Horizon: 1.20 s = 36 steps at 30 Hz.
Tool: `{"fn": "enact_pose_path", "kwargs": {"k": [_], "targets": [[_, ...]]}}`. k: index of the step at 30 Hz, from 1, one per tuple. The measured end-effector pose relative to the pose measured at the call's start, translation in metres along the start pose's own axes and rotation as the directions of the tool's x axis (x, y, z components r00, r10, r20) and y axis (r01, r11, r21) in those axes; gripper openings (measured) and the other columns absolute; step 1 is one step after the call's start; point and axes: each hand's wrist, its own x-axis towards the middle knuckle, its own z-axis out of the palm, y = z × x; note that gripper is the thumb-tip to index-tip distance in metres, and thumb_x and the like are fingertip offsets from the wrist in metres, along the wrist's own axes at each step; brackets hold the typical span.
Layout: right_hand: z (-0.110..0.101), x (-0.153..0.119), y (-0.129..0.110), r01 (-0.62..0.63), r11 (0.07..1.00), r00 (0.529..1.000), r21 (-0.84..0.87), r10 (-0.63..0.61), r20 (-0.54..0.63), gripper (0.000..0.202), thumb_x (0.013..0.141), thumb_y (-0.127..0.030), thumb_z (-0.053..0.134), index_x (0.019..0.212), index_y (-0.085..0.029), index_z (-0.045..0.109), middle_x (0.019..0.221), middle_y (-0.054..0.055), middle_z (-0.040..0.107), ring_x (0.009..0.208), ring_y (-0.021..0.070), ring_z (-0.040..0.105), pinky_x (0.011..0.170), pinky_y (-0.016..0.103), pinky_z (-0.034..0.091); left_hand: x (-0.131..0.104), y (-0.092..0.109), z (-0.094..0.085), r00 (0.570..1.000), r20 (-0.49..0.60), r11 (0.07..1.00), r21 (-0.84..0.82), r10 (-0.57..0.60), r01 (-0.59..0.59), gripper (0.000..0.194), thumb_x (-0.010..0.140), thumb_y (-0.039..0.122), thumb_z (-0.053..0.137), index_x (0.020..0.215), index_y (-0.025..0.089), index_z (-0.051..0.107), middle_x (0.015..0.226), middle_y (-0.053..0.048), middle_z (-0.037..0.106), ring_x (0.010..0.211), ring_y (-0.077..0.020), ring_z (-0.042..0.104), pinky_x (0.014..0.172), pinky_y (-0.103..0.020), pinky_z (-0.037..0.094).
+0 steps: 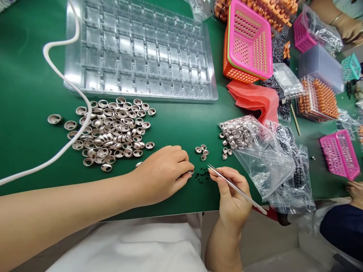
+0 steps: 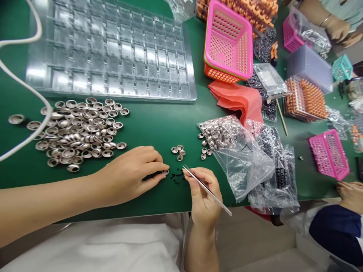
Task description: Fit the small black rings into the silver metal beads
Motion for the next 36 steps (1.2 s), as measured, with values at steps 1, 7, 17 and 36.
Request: {"fn": "enact_pose_path", "kwargs": {"k": [1,7,17,36], "targets": [[-0.001,-0.001,0.001,0.009,1.000,1.000,-0.011,-0.009,-0.006,0.012,0.093,-0.016,0.069,0.103,-0.022,0.071,0.104,0.006,0.072,0.089,0.0213,0.078,0.076,0.041,0.072,0.000,0.000,0.000,1.000,-0.002,1.000,0.000,0.002,-0.002,0.017,0.099,0.020,0.058,0.100,0.019,0.075,0.091,-0.005,0.069,0.084,-0.0193,0.061,0.077,-0.035,0.049],[-0.007,-0.005,0.006,0.113,0.986,0.994,-0.126,-0.110,0.025,0.024,0.087,-0.010,0.074,0.104,-0.027,0.077,0.108,0.006,0.076,0.096,0.0216,0.076,0.072,0.039,0.071,0.000,0.000,0.000,1.000,-0.005,1.000,-0.018,-0.001,0.001,0.016,0.099,0.019,0.059,0.100,0.018,0.075,0.090,-0.005,0.069,0.082,-0.0194,0.060,0.076,-0.036,0.049],[0.002,-0.013,0.008,0.215,0.938,0.973,-0.272,-0.230,-0.025,0.025,0.088,-0.010,0.072,0.107,-0.027,0.073,0.095,0.005,0.079,0.088,0.0212,0.075,0.073,0.039,0.066,0.001,0.000,0.000,1.000,-0.013,1.000,-0.018,0.003,-0.003,0.016,0.099,0.019,0.059,0.099,0.018,0.075,0.089,-0.005,0.069,0.081,-0.0193,0.060,0.075,-0.036,0.048],[0.001,-0.011,0.010,0.362,0.878,0.932,-0.314,-0.350,0.094,0.034,0.084,0.001,0.071,0.109,-0.022,0.071,0.096,0.005,0.077,0.088,0.0188,0.076,0.076,0.036,0.067,0.002,0.000,0.000,1.000,-0.027,0.999,-0.031,0.008,-0.009,0.012,0.096,0.016,0.063,0.097,0.015,0.075,0.087,-0.004,0.068,0.079,-0.0210,0.059,0.072,-0.038,0.048]]}}
